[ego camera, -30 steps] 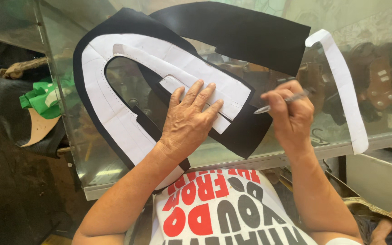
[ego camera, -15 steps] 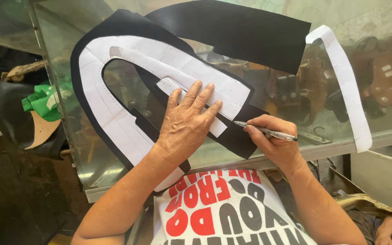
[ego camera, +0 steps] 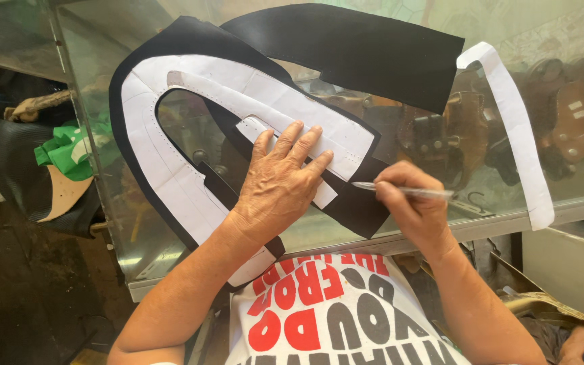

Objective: The person places white paper patterns onto black material on a glass table and uses a pen to trace the outlines. They adjust the patterns and material, then trace additional sections, repeating the process for multiple pieces.

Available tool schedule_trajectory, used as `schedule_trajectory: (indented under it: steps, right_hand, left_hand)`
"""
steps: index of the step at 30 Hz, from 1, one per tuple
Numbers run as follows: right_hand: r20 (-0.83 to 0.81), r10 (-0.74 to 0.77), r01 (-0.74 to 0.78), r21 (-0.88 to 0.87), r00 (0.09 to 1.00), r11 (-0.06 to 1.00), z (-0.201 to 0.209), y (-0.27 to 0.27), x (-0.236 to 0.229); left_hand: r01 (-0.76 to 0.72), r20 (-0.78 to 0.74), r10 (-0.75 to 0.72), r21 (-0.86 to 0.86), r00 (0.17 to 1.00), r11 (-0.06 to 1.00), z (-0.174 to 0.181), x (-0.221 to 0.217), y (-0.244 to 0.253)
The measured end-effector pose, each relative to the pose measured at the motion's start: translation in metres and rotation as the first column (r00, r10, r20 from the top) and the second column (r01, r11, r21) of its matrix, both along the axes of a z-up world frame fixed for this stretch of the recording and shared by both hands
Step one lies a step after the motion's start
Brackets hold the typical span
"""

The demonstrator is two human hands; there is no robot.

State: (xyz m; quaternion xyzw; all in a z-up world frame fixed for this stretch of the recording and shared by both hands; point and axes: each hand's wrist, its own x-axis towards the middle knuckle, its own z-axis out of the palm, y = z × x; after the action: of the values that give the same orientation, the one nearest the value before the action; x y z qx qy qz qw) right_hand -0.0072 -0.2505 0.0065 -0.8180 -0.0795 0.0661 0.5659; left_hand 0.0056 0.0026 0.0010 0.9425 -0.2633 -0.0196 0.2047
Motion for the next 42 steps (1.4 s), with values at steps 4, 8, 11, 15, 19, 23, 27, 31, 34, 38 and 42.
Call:
schedule_trajectory:
  steps: [4,8,11,15,19,23,27,31,34,38,42]
  right_hand:
    - [0.199,0.029,-0.003,-0.126,0.98,0.992,0.016,0.005,0.03]
    - [0.322,0.141,0.01,-0.424,0.936,0.905,-0.008,0.009,0.052]
    - [0.275,0.179,-0.001,-0.542,0.945,0.84,-0.012,0.023,0.057]
    - [0.26,0.173,-0.008,-0.535,0.95,0.845,-0.011,0.024,0.062]
    - [0.315,0.195,0.02,-0.568,0.929,0.823,-0.018,0.024,0.059]
    - [0.394,0.286,0.037,-0.64,0.874,0.768,-0.016,0.028,0.046]
    - [0.367,0.28,0.038,-0.663,0.887,0.748,-0.022,0.03,0.024]
    - [0.419,0.324,0.066,-0.69,0.848,0.721,-0.022,0.029,0.009]
    - [0.431,0.358,0.062,-0.706,0.828,0.705,-0.02,0.031,-0.011]
    - [0.436,0.358,0.052,-0.691,0.826,0.721,-0.023,0.034,-0.032]
    - [0.439,0.334,0.047,-0.66,0.834,0.75,-0.022,0.04,-0.038]
  left_hand:
    - [0.005,0.06,-0.004,-0.012,0.998,1.0,-0.007,0.0,-0.001]
    - [0.015,0.154,-0.009,-0.033,0.988,0.999,-0.011,-0.001,-0.001]
    - [0.012,0.193,-0.002,-0.047,0.981,0.999,-0.007,-0.006,0.002]
    - [0.019,0.227,-0.006,-0.055,0.974,0.998,-0.008,-0.021,0.009]
    - [0.001,0.209,0.014,-0.069,0.978,0.998,0.0,-0.041,0.014]
    - [0.015,0.167,-0.001,-0.081,0.986,0.997,0.008,-0.057,0.019]
    - [-0.007,0.175,0.026,-0.108,0.984,0.994,-0.007,-0.059,0.021]
    - [0.095,0.201,-0.074,-0.093,0.977,0.991,-0.006,-0.055,0.025]
    - [0.163,0.2,-0.13,-0.161,0.971,0.973,0.001,-0.056,0.026]
    - [0.213,0.208,-0.16,-0.263,0.965,0.941,0.001,-0.062,0.029]
    - [0.205,0.22,-0.143,-0.295,0.965,0.933,0.006,-0.062,0.028]
